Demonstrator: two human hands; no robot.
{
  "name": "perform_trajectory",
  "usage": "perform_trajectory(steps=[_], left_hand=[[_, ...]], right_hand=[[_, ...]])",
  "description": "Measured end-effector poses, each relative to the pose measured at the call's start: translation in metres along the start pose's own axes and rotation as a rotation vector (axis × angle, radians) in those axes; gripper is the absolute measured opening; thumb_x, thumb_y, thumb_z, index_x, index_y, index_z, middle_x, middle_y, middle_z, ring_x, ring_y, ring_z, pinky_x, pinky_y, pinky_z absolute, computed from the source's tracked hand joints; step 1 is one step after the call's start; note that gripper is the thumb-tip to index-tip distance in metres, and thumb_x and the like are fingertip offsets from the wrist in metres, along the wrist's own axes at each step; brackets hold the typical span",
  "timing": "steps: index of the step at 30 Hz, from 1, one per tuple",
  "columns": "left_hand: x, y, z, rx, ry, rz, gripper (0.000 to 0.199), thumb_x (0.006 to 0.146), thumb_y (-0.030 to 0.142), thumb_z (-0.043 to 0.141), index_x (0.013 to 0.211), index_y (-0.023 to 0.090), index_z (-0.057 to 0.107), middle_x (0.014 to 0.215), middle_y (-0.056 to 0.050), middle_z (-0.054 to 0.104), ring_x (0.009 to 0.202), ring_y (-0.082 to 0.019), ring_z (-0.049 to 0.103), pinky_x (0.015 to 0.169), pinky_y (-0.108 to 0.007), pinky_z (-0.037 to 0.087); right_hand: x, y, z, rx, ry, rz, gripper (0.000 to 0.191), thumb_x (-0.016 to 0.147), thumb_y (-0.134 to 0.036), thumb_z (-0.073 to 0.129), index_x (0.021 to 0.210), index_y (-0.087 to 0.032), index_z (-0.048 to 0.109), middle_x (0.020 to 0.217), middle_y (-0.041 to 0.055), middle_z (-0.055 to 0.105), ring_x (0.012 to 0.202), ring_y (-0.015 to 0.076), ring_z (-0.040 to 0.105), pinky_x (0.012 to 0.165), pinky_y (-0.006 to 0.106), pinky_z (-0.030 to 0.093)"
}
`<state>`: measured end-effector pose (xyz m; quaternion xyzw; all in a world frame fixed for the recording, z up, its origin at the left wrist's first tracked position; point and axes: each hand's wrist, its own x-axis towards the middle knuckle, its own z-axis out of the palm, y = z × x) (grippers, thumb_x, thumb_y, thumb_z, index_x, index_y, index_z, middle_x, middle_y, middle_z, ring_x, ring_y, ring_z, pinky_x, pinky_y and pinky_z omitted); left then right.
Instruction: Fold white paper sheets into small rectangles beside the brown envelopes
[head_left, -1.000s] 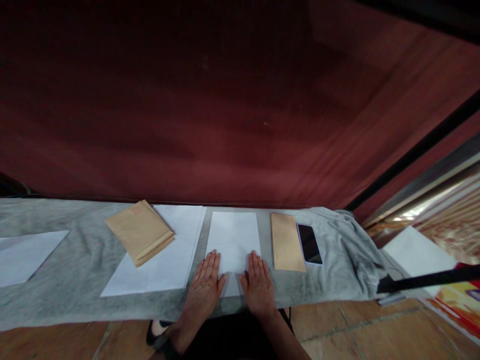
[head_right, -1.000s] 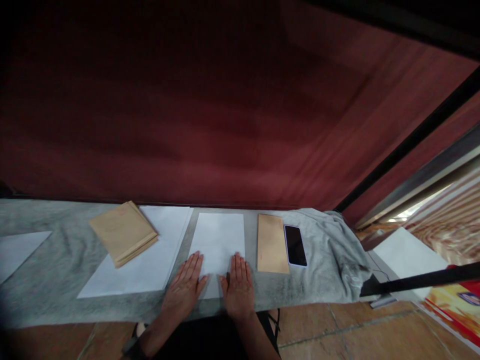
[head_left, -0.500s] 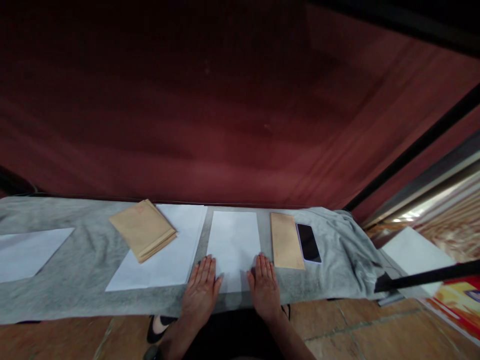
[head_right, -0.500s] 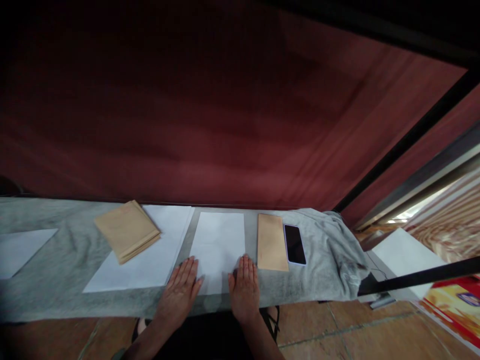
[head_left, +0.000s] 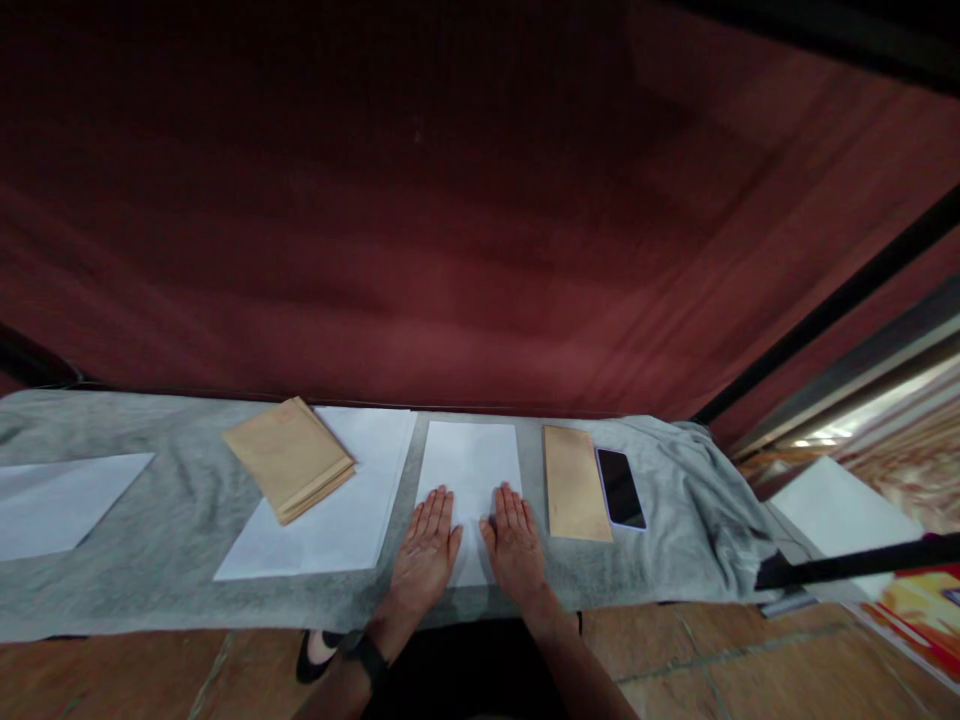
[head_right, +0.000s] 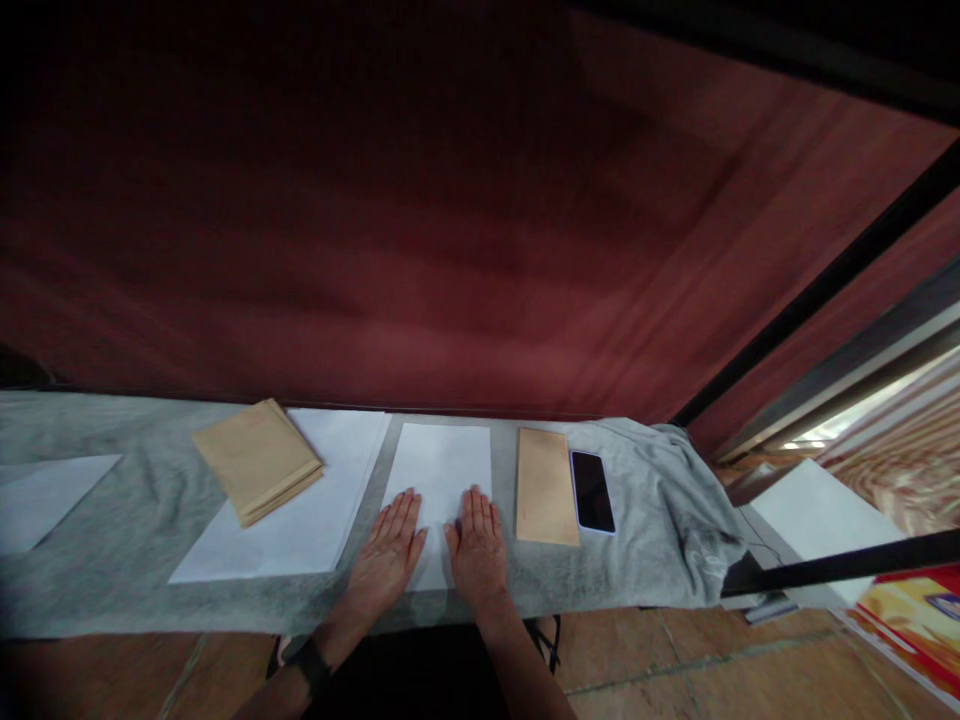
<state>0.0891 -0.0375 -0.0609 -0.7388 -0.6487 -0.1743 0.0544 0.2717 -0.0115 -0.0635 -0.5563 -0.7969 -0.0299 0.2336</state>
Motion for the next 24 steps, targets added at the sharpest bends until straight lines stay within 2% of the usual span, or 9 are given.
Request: perform_trajectory(steps=[5,9,15,17,20,24], left_hand=[[-0.002,-0.009,0.002,-0.014,0.035,-0.094,0.062,0.101,0.041,0.03,0.151,0.006,0.041,0.155,-0.019,0.044,0.147,-0.03,0.038,0.12,-0.05,0.033],[0.009,-0.003,0.005,-0.005,0.054,-0.153,0.062,0.101,0.04,0.029,0.151,0.006,0.041,0.153,-0.019,0.047,0.146,-0.031,0.039,0.12,-0.053,0.031],[0.055,0.033,0.017,-0.091,-0.048,0.024,0.057,0.102,0.034,0.029,0.153,0.01,0.037,0.158,-0.013,0.042,0.149,-0.024,0.035,0.122,-0.046,0.031],[0.069,0.04,0.024,-0.099,-0.059,0.048,0.057,0.102,0.035,0.03,0.153,0.012,0.038,0.157,-0.013,0.043,0.148,-0.024,0.035,0.122,-0.045,0.03],[0.087,0.034,0.032,-0.085,-0.042,0.036,0.058,0.101,0.036,0.03,0.153,0.012,0.038,0.158,-0.014,0.041,0.149,-0.025,0.034,0.122,-0.047,0.028],[0.107,0.006,0.036,-0.056,-0.051,-0.028,0.06,0.101,0.039,0.029,0.152,0.008,0.04,0.158,-0.018,0.04,0.149,-0.027,0.033,0.122,-0.048,0.027]], right_hand=[[-0.003,0.008,-0.001,-0.03,0.017,0.037,0.061,0.105,-0.041,0.037,0.156,-0.007,0.033,0.155,0.0198,0.042,0.144,0.0288,0.04,0.117,0.047,0.034],[-0.004,0.008,-0.001,-0.05,0.017,0.031,0.063,0.105,-0.042,0.037,0.156,-0.004,0.03,0.156,0.0219,0.041,0.144,0.0305,0.04,0.116,0.048,0.035],[-0.004,0.006,0.0,-0.039,0.042,0.038,0.058,0.104,-0.038,0.038,0.153,-0.007,0.037,0.158,0.0204,0.038,0.144,0.0301,0.04,0.117,0.048,0.035],[-0.005,0.006,0.001,-0.034,0.059,0.033,0.058,0.104,-0.036,0.038,0.155,-0.009,0.035,0.158,0.0198,0.038,0.144,0.0299,0.04,0.117,0.048,0.035],[-0.005,0.009,0.002,-0.033,0.071,-0.002,0.063,0.104,-0.038,0.039,0.158,-0.009,0.027,0.157,0.0203,0.039,0.143,0.0307,0.041,0.116,0.05,0.036],[-0.003,0.009,-0.002,-0.027,0.059,-0.01,0.067,0.103,-0.04,0.04,0.159,-0.008,0.022,0.157,0.0212,0.039,0.143,0.0323,0.042,0.114,0.051,0.038]])
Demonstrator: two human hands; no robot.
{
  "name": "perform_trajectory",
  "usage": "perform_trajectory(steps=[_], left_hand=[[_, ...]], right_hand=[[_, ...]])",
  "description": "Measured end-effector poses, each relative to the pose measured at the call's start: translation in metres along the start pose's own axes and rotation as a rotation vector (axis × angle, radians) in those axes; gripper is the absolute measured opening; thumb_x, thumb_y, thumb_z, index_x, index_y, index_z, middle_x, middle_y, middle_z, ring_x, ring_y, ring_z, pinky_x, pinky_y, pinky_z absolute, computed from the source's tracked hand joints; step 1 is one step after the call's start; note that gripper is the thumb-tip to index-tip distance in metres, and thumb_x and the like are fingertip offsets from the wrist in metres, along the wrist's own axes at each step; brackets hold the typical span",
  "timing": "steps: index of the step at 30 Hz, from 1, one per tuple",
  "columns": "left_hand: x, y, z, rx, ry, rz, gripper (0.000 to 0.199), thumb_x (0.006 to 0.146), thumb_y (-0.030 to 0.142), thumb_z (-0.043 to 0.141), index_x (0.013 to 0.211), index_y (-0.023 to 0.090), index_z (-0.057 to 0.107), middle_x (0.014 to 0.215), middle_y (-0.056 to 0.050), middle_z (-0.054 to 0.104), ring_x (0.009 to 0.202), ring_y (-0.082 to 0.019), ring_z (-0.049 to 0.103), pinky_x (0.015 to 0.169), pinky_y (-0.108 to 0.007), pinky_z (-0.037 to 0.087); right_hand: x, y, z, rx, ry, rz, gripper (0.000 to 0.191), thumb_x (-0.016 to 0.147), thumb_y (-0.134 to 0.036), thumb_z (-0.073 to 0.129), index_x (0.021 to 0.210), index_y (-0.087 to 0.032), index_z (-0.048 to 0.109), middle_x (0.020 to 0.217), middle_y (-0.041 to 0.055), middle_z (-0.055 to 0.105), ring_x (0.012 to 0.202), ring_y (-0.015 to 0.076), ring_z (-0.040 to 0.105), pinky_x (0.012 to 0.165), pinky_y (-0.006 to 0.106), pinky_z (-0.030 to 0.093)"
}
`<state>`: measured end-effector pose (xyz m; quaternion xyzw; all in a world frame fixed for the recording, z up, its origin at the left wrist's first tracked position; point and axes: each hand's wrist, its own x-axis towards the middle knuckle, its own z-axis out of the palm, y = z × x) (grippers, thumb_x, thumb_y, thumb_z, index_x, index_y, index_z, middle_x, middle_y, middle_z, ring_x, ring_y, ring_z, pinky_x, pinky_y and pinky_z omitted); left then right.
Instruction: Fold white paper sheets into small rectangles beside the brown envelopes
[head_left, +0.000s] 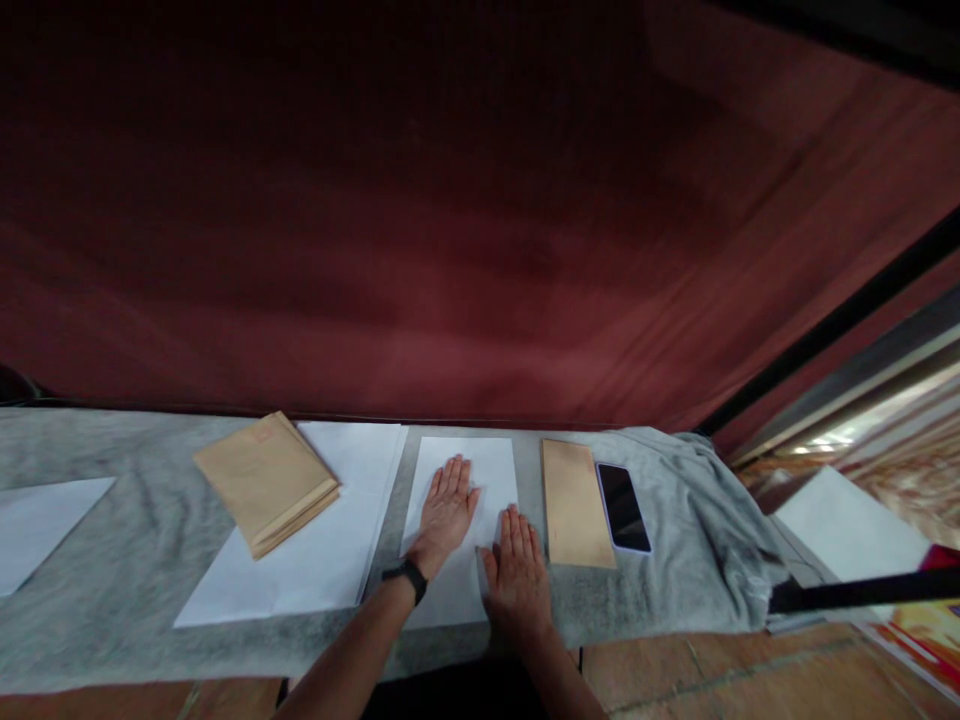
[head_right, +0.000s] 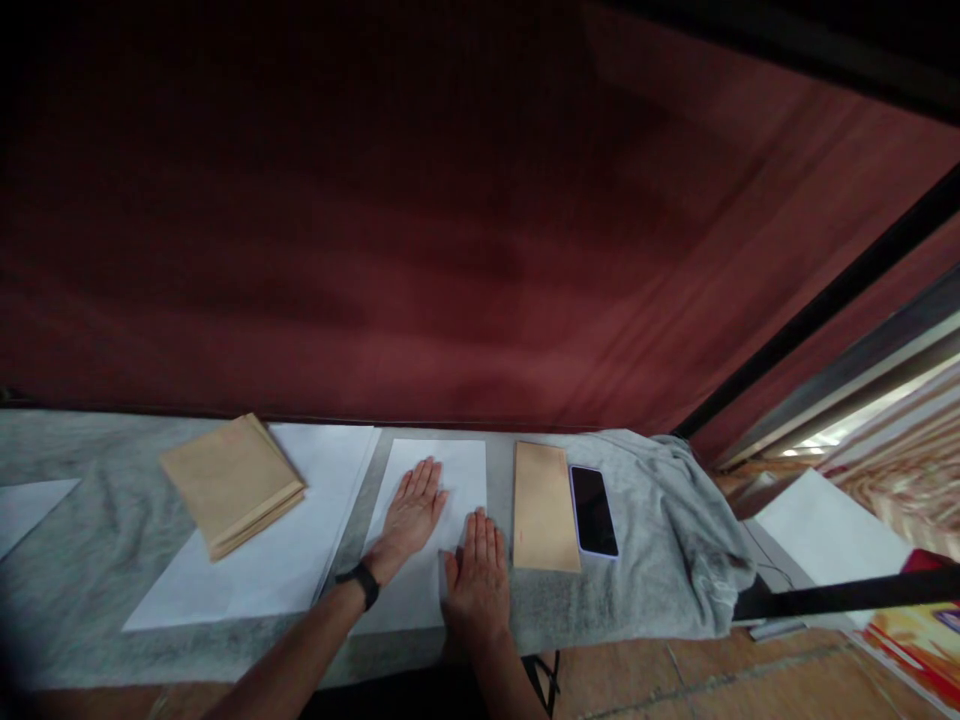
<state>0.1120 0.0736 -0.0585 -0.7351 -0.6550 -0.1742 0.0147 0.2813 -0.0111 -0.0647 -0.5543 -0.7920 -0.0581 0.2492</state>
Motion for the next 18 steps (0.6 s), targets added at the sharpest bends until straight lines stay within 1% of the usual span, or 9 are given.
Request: perform_trajectory(steps=[3,5,7,10,12,15,18], left_hand=[[0.011,-0.025,-0.003,0.026,-0.001,-0.078,0.062,0.101,0.039,0.028,0.152,0.007,0.04,0.157,-0.018,0.041,0.149,-0.028,0.033,0.122,-0.048,0.027],[0.014,-0.039,-0.006,0.04,0.008,-0.11,0.062,0.1,0.04,0.028,0.153,0.007,0.038,0.157,-0.018,0.041,0.149,-0.028,0.033,0.122,-0.048,0.027],[0.014,-0.047,-0.009,0.054,0.011,-0.121,0.063,0.1,0.041,0.028,0.152,0.006,0.039,0.158,-0.018,0.04,0.15,-0.029,0.032,0.122,-0.048,0.026],[0.013,-0.05,-0.012,0.07,0.003,-0.128,0.064,0.101,0.041,0.027,0.151,0.003,0.039,0.159,-0.02,0.038,0.15,-0.029,0.031,0.123,-0.047,0.024],[0.012,-0.049,-0.013,0.07,-0.009,-0.131,0.064,0.101,0.04,0.027,0.151,0.003,0.04,0.159,-0.02,0.036,0.15,-0.03,0.031,0.123,-0.048,0.024],[0.013,-0.048,-0.013,0.071,-0.02,-0.13,0.061,0.101,0.04,0.028,0.152,0.007,0.04,0.16,-0.019,0.036,0.15,-0.03,0.032,0.122,-0.05,0.026],[0.014,-0.049,-0.013,0.077,-0.026,-0.135,0.059,0.101,0.038,0.028,0.152,0.01,0.041,0.16,-0.018,0.036,0.15,-0.029,0.032,0.121,-0.05,0.026]], right_hand=[[0.0,-0.003,-0.004,0.004,-0.012,0.018,0.066,0.104,-0.04,0.04,0.159,-0.008,0.022,0.157,0.0205,0.038,0.143,0.0328,0.042,0.114,0.051,0.039],[-0.002,-0.003,-0.005,0.005,-0.018,0.024,0.066,0.104,-0.039,0.039,0.159,-0.007,0.023,0.157,0.0209,0.038,0.143,0.0328,0.042,0.114,0.051,0.038],[-0.003,-0.003,-0.004,0.008,-0.026,0.018,0.064,0.104,-0.04,0.039,0.158,-0.007,0.026,0.157,0.021,0.038,0.143,0.0325,0.041,0.114,0.05,0.038],[0.006,-0.002,0.002,0.024,-0.039,0.038,0.059,0.106,-0.039,0.036,0.156,-0.009,0.032,0.157,0.0187,0.04,0.143,0.0309,0.041,0.115,0.05,0.036],[0.024,-0.003,0.008,0.047,-0.064,0.053,0.055,0.107,-0.037,0.033,0.155,-0.011,0.035,0.156,0.0159,0.043,0.144,0.0281,0.041,0.116,0.048,0.036],[0.064,-0.01,0.021,0.09,-0.127,0.023,0.052,0.108,-0.036,0.027,0.154,-0.015,0.039,0.158,0.0108,0.041,0.146,0.0242,0.037,0.117,0.043,0.033],[0.103,-0.016,0.038,0.101,-0.174,-0.005,0.051,0.108,-0.033,0.024,0.151,-0.014,0.043,0.156,0.0095,0.044,0.146,0.0223,0.038,0.119,0.043,0.03]])
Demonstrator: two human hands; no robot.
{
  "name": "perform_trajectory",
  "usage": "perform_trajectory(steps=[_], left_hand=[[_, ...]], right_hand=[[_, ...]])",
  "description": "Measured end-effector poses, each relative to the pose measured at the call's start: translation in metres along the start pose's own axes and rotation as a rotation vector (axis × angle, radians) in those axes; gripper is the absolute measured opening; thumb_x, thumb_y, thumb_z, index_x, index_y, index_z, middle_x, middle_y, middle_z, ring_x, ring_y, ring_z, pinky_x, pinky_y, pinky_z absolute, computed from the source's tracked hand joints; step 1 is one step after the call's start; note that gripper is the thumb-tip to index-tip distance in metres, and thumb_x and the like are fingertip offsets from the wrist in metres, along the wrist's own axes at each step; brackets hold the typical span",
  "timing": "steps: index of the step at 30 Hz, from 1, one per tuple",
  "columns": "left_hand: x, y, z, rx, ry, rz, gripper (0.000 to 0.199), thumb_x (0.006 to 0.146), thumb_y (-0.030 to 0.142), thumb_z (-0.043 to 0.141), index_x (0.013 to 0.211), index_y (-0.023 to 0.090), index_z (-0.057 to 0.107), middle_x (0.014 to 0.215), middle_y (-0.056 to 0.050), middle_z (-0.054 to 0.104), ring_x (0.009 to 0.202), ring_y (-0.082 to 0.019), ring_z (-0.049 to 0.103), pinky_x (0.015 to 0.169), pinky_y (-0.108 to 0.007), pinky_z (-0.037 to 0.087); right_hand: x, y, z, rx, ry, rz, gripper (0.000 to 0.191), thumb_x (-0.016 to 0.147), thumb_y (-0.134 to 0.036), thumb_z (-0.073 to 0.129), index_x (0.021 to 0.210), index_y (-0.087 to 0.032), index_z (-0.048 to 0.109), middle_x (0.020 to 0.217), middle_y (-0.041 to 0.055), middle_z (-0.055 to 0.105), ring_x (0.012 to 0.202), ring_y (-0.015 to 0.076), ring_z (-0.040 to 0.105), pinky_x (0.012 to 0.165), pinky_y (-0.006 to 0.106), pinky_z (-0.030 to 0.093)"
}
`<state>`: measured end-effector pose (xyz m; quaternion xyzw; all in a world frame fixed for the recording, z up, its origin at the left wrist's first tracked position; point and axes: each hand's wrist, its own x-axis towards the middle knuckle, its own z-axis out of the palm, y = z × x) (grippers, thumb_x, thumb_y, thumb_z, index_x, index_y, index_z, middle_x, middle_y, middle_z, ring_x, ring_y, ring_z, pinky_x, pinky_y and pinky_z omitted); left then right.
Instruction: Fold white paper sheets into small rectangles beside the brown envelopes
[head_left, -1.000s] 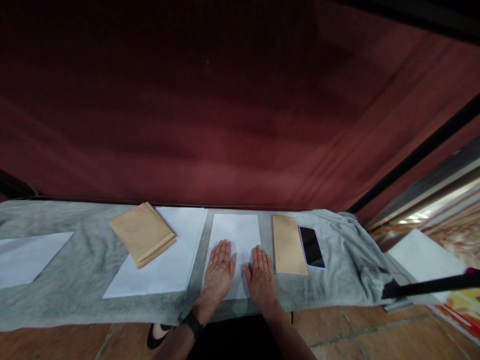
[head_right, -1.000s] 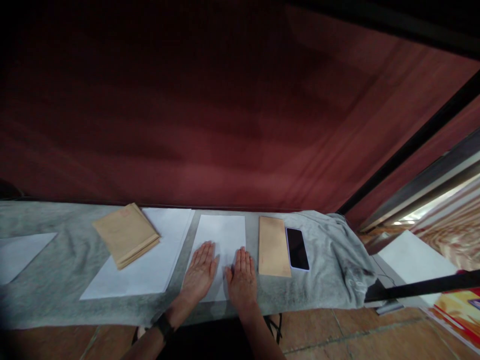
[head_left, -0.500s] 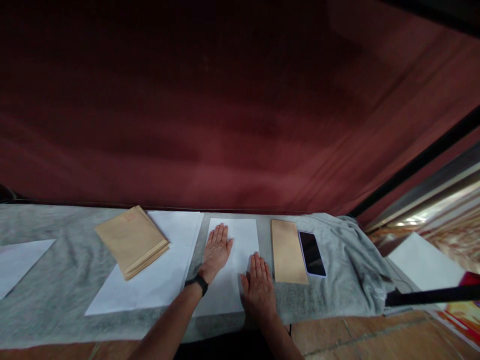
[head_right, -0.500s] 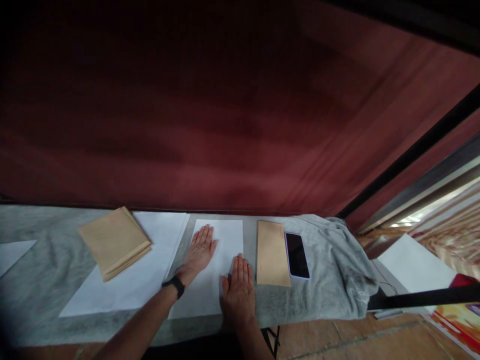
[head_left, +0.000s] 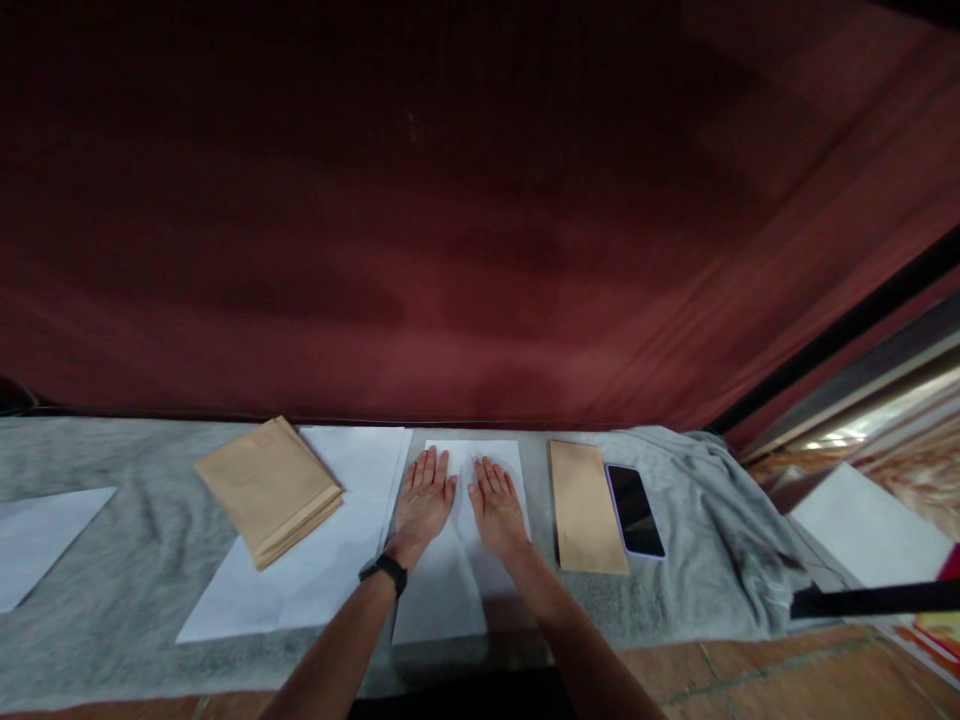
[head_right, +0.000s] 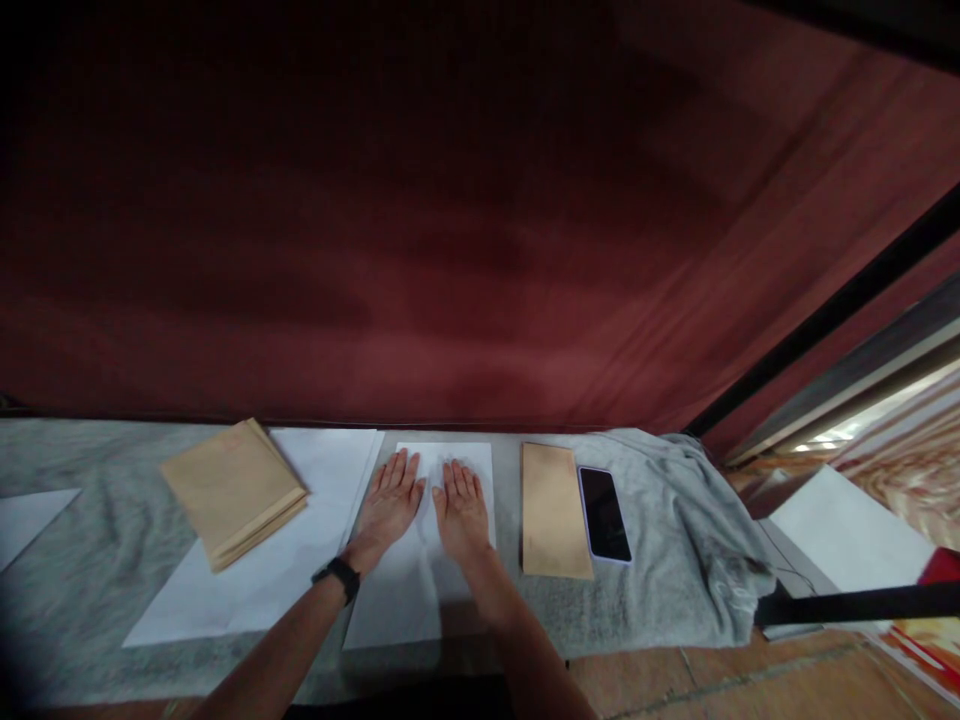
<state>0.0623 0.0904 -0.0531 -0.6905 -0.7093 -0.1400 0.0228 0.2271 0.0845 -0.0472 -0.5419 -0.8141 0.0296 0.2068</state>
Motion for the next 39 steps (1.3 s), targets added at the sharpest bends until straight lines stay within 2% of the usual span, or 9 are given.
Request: perform_trajectory(steps=[5,12,17,20,25,28,31,35,39], left_hand=[[0.001,-0.001,-0.001,0.028,-0.04,-0.008,0.059,0.102,0.038,0.027,0.152,0.009,0.041,0.161,-0.018,0.034,0.15,-0.029,0.03,0.123,-0.048,0.023],[0.001,0.0,-0.002,0.038,-0.051,-0.036,0.062,0.102,0.038,0.025,0.153,0.004,0.035,0.16,-0.017,0.035,0.151,-0.026,0.029,0.124,-0.045,0.021],[0.001,0.001,-0.004,0.008,-0.053,-0.041,0.061,0.101,0.036,0.028,0.153,0.004,0.035,0.161,-0.017,0.034,0.151,-0.026,0.029,0.125,-0.044,0.019],[0.001,0.001,-0.004,-0.005,-0.044,-0.044,0.061,0.101,0.035,0.029,0.153,0.004,0.037,0.161,-0.018,0.035,0.151,-0.026,0.029,0.124,-0.044,0.02],[0.001,-0.001,-0.004,-0.045,0.018,0.004,0.06,0.101,0.035,0.029,0.149,0.002,0.042,0.158,-0.02,0.039,0.149,-0.029,0.034,0.122,-0.047,0.025],[0.001,-0.004,-0.007,-0.059,0.03,0.025,0.058,0.101,0.034,0.029,0.146,0.001,0.047,0.155,-0.021,0.043,0.147,-0.03,0.038,0.122,-0.048,0.028],[-0.006,-0.006,-0.013,-0.072,0.04,0.057,0.055,0.101,0.032,0.029,0.143,0.003,0.051,0.152,-0.02,0.049,0.144,-0.028,0.042,0.12,-0.046,0.032],[-0.048,-0.005,-0.023,-0.08,0.053,0.121,0.052,0.101,0.035,0.033,0.142,0.011,0.053,0.149,-0.016,0.053,0.141,-0.026,0.046,0.117,-0.045,0.037],[-0.118,-0.008,-0.03,-0.079,0.077,0.394,0.051,0.101,0.042,0.042,0.146,0.02,0.049,0.15,-0.011,0.053,0.14,-0.025,0.048,0.119,-0.048,0.034]], right_hand=[[0.031,0.015,0.016,-0.064,0.011,-0.01,0.049,0.106,-0.036,0.036,0.15,-0.018,0.046,0.157,0.0106,0.042,0.145,0.0249,0.039,0.12,0.045,0.027],[0.037,0.049,0.02,-0.108,0.08,0.116,0.053,0.106,-0.036,0.034,0.149,-0.007,0.046,0.153,0.0177,0.046,0.143,0.0284,0.042,0.118,0.045,0.029],[0.033,0.051,0.012,-0.116,0.098,0.165,0.054,0.105,-0.032,0.033,0.147,-0.001,0.046,0.151,0.0241,0.045,0.141,0.032,0.044,0.115,0.05,0.033],[0.006,0.038,0.0,-0.111,0.112,0.154,0.053,0.105,-0.029,0.034,0.149,-0.004,0.043,0.153,0.0226,0.044,0.142,0.031,0.043,0.115,0.051,0.034],[-0.083,0.0,-0.024,0.0,0.056,-0.137,0.055,0.103,-0.034,0.043,0.156,-0.022,0.035,0.161,0.0097,0.035,0.148,0.0272,0.034,0.118,0.049,0.034],[-0.122,-0.011,-0.034,-0.005,0.078,-0.117,0.054,0.103,-0.039,0.047,0.153,-0.022,0.041,0.158,0.0115,0.04,0.146,0.0276,0.038,0.117,0.049,0.035],[-0.138,-0.006,-0.037,-0.036,0.135,-0.064,0.052,0.103,-0.039,0.046,0.151,-0.018,0.044,0.156,0.0142,0.044,0.143,0.0286,0.042,0.116,0.049,0.037],[-0.145,0.012,-0.037,-0.09,0.185,-0.098,0.056,0.103,-0.04,0.046,0.153,-0.015,0.041,0.155,0.0163,0.045,0.141,0.0296,0.045,0.114,0.047,0.04],[-0.151,0.021,-0.036,-0.14,0.178,-0.135,0.066,0.103,-0.043,0.047,0.158,-0.013,0.029,0.156,0.0177,0.042,0.141,0.0308,0.045,0.112,0.047,0.042]])
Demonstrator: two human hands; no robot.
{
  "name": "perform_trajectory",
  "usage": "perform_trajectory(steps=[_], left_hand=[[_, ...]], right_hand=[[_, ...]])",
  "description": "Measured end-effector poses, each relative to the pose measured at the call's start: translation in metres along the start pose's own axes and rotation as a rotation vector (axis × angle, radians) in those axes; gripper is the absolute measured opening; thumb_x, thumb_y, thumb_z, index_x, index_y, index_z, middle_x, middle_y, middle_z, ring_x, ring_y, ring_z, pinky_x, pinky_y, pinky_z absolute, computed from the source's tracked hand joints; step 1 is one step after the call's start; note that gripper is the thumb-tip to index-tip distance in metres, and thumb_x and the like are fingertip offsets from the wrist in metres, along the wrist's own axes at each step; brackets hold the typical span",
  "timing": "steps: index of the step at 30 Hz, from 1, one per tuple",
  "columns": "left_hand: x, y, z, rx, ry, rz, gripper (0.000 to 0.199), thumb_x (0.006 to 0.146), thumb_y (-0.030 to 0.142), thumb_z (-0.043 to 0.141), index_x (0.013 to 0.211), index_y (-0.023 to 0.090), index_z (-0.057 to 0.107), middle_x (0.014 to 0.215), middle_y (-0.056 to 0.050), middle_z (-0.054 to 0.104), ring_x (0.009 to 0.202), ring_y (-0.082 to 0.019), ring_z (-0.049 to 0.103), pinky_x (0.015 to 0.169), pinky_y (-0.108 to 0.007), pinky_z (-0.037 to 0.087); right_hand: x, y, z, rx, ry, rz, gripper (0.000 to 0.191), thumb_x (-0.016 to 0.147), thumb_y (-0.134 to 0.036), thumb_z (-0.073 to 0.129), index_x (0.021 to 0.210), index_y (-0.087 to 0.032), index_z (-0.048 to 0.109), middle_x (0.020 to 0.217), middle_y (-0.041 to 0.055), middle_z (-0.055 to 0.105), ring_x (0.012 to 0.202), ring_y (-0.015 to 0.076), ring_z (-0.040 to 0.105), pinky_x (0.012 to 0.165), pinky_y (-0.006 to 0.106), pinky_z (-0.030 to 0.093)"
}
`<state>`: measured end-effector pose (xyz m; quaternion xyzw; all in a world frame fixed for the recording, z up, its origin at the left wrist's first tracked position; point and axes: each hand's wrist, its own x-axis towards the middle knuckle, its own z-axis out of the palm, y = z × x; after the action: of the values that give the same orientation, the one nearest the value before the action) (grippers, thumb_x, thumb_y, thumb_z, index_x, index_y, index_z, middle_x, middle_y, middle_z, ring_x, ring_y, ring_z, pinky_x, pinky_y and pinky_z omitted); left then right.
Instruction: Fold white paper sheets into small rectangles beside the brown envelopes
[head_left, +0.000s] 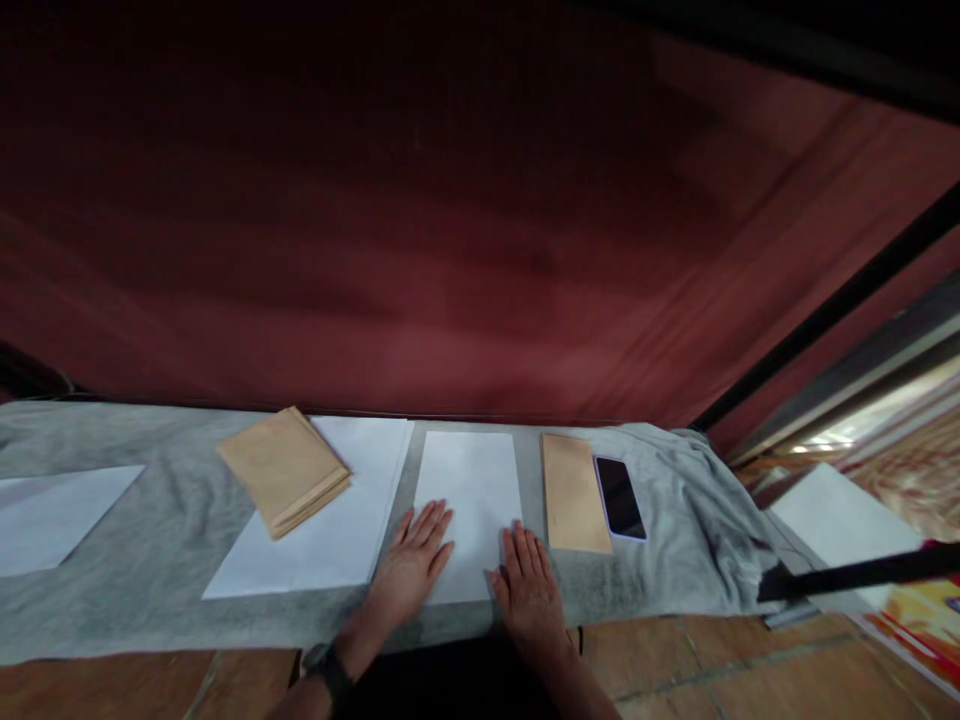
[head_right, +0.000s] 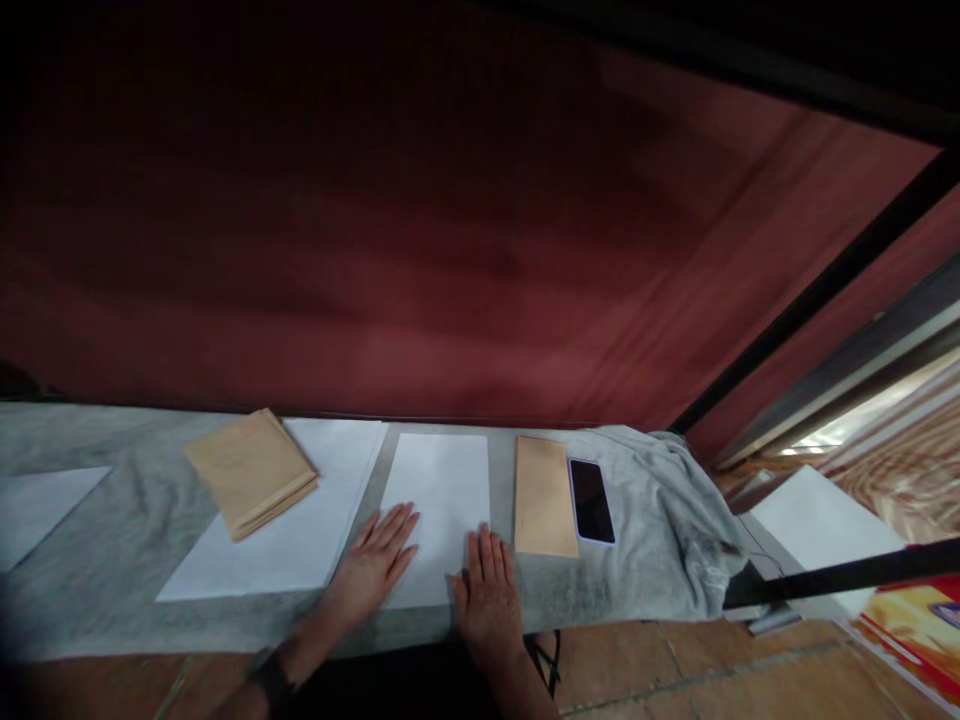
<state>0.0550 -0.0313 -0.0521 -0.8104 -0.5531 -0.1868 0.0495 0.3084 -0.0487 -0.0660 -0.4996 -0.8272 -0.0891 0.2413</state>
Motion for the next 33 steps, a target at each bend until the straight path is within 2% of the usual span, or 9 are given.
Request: perform_trajectory(steps=[3,6,12,14,19,23,26,29,33], left_hand=[[-0.039,0.012,-0.01,0.026,-0.01,0.073,0.058,0.099,0.043,0.048,0.15,0.018,0.043,0.153,-0.011,0.049,0.142,-0.025,0.046,0.119,-0.046,0.035],[-0.053,0.018,-0.018,0.032,-0.088,0.065,0.06,0.096,0.041,0.052,0.15,0.016,0.043,0.154,-0.013,0.047,0.142,-0.026,0.046,0.116,-0.044,0.039],[-0.031,0.034,-0.028,0.049,-0.469,-0.049,0.061,0.082,0.013,0.049,0.143,0.013,0.052,0.153,-0.019,0.046,0.143,-0.031,0.043,0.115,-0.05,0.04],[-0.024,0.04,-0.031,0.06,-0.521,-0.077,0.065,0.08,0.004,0.042,0.143,0.015,0.053,0.152,-0.019,0.047,0.143,-0.03,0.043,0.114,-0.051,0.04],[-0.017,0.038,-0.048,-0.038,-0.435,-0.115,0.064,0.079,-0.003,0.039,0.134,0.021,0.062,0.145,-0.014,0.058,0.135,-0.027,0.054,0.112,-0.045,0.044],[-0.02,0.023,-0.066,-0.149,-0.352,-0.131,0.051,0.084,0.001,0.042,0.122,0.022,0.07,0.128,-0.01,0.071,0.117,-0.024,0.067,0.104,-0.041,0.052],[-0.026,0.017,-0.08,-0.242,-0.237,-0.11,0.041,0.09,0.008,0.044,0.115,0.024,0.072,0.118,-0.006,0.075,0.109,-0.023,0.07,0.099,-0.039,0.054],[-0.032,0.018,-0.095,-0.345,-0.166,-0.07,0.035,0.094,0.016,0.045,0.111,0.027,0.073,0.112,-0.003,0.077,0.105,-0.021,0.071,0.096,-0.036,0.056],[-0.038,0.022,-0.108,-0.482,-0.166,-0.05,0.03,0.099,0.027,0.046,0.109,0.03,0.074,0.107,-0.001,0.078,0.099,-0.019,0.072,0.091,-0.032,0.057]], right_hand=[[-0.002,0.0,0.001,-0.015,0.015,0.005,0.068,0.103,-0.045,0.045,0.159,-0.013,0.025,0.157,0.0177,0.04,0.142,0.0306,0.044,0.113,0.047,0.041],[-0.002,-0.001,0.002,-0.022,0.003,-0.001,0.066,0.104,-0.045,0.043,0.159,-0.014,0.025,0.158,0.0172,0.038,0.142,0.0295,0.043,0.115,0.047,0.039],[-0.006,0.002,-0.002,0.021,-0.026,-0.003,0.058,0.105,-0.043,0.042,0.155,-0.014,0.037,0.158,0.0156,0.04,0.143,0.028,0.042,0.116,0.046,0.038],[-0.007,0.005,-0.005,0.071,-0.058,0.004,0.055,0.105,-0.041,0.042,0.153,-0.016,0.039,0.157,0.0142,0.042,0.143,0.0273,0.042,0.115,0.046,0.039],[-0.007,0.016,-0.013,0.325,-0.122,0.07,0.046,0.104,-0.032,0.039,0.148,-0.02,0.049,0.15,0.0107,0.052,0.139,0.025,0.049,0.114,0.048,0.043],[-0.009,0.03,-0.016,0.62,-0.085,0.302,0.042,0.102,-0.027,0.037,0.134,-0.022,0.063,0.134,0.0086,0.066,0.125,0.0225,0.062,0.107,0.043,0.051],[-0.01,0.039,-0.018,0.759,-0.024,0.413,0.044,0.096,-0.021,0.038,0.128,-0.021,0.067,0.128,0.0093,0.07,0.121,0.0242,0.065,0.105,0.045,0.052],[-0.008,0.041,-0.023,0.825,-0.009,0.422,0.049,0.088,-0.016,0.042,0.131,-0.021,0.065,0.132,0.009,0.068,0.124,0.0244,0.062,0.109,0.047,0.048],[0.0,0.033,-0.03,0.855,-0.026,0.385,0.047,0.084,-0.022,0.055,0.13,-0.021,0.065,0.14,0.0101,0.061,0.129,0.0261,0.058,0.11,0.045,0.047]])
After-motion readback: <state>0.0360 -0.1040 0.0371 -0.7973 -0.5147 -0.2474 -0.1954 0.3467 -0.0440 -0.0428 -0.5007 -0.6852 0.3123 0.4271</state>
